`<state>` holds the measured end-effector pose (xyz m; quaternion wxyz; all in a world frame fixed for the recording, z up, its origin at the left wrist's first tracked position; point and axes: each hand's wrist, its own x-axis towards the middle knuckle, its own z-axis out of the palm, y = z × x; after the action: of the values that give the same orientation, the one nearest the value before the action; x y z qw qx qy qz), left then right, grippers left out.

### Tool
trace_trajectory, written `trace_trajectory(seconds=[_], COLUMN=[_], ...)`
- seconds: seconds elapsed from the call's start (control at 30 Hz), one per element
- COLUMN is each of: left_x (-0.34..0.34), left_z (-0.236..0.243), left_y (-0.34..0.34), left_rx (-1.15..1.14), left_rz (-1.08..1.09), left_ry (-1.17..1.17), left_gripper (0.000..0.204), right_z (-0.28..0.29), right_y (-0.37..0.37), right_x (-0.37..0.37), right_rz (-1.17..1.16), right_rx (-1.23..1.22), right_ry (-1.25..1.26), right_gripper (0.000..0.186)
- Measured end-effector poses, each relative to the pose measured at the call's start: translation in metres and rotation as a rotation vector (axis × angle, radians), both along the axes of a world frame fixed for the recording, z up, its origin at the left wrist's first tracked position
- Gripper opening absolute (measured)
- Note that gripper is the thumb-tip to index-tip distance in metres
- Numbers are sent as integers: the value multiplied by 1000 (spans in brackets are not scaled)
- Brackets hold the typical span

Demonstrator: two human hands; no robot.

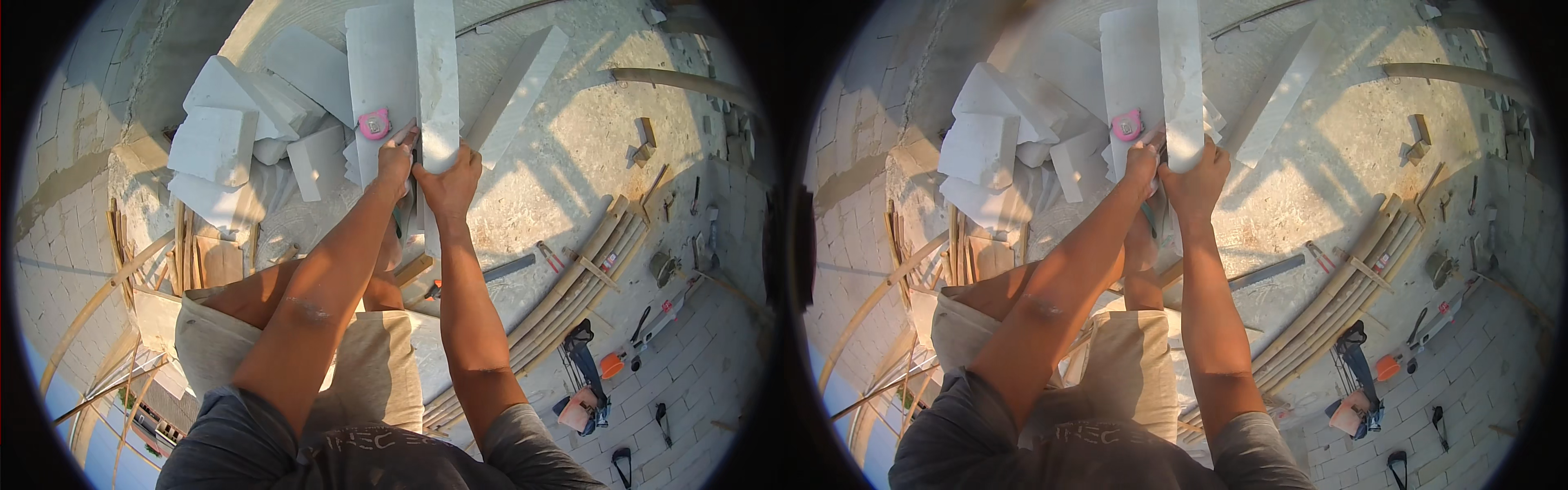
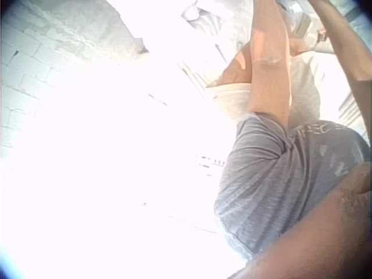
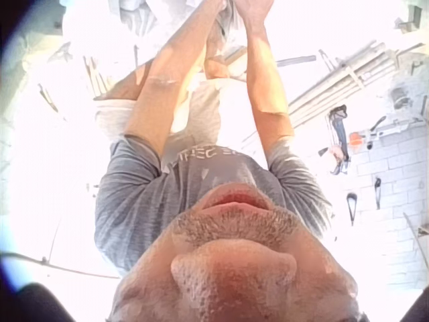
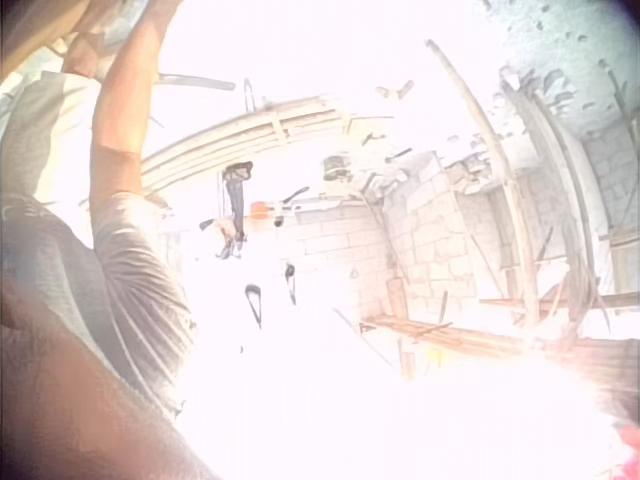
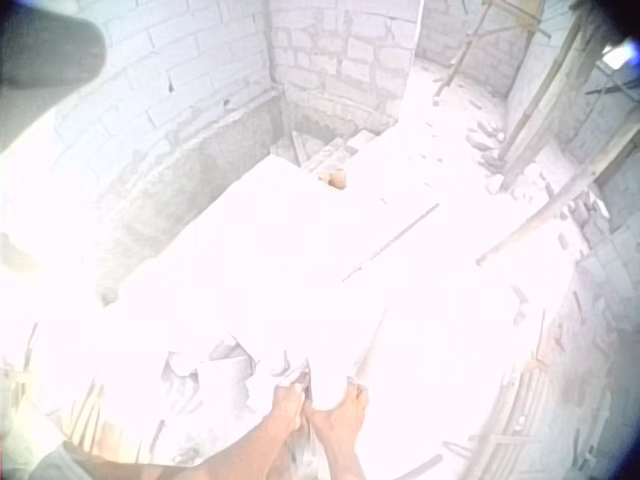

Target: The person measures a concrete block with a tape measure and then cuts through the block using a hand saw.

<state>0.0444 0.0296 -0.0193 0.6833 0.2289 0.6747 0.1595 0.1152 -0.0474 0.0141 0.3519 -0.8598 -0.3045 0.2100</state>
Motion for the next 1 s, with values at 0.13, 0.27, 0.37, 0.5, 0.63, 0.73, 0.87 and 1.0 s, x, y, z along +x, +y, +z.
trace_trajectory(seconds=[0.13, 0.27, 0.37, 0.5, 0.63, 0.73, 0.87, 1.0], left_x=[-7, -15, -10, -15, -26, -17, -45, -87], left_z=[-6, -20, -18, -15, 2, 37, 64, 68], left_y=[1, 5, 7, 10, 1, -26, -30, -26], left_rx=[4, -21, -20, -47, 238, 362, 412, 439], left_rz=[204, 197, 188, 142, -137, -282, -334, -318], left_ry=[-242, -377, -380, -357, 13, 52, 110, 75], left_gripper=[37, 36, 38, 47, 57, 60, 62, 60], right_z=[4, 8, 16, 23, 38, 52, 102, 125], right_y=[8, 12, 16, 23, 4, -64, -156, -260], right_x=[-13, -20, -21, -16, 6, 37, 30, 16], right_rz=[-49, -85, -112, -97, -83, -102, -166, -217], right_rx=[15, -71, -123, -239, -63, 101, 46, -27], right_ry=[67, 64, -29, 54, 302, 576, 546, 504], right_gripper=[85, 89, 89, 87, 77, 58, 54, 61])
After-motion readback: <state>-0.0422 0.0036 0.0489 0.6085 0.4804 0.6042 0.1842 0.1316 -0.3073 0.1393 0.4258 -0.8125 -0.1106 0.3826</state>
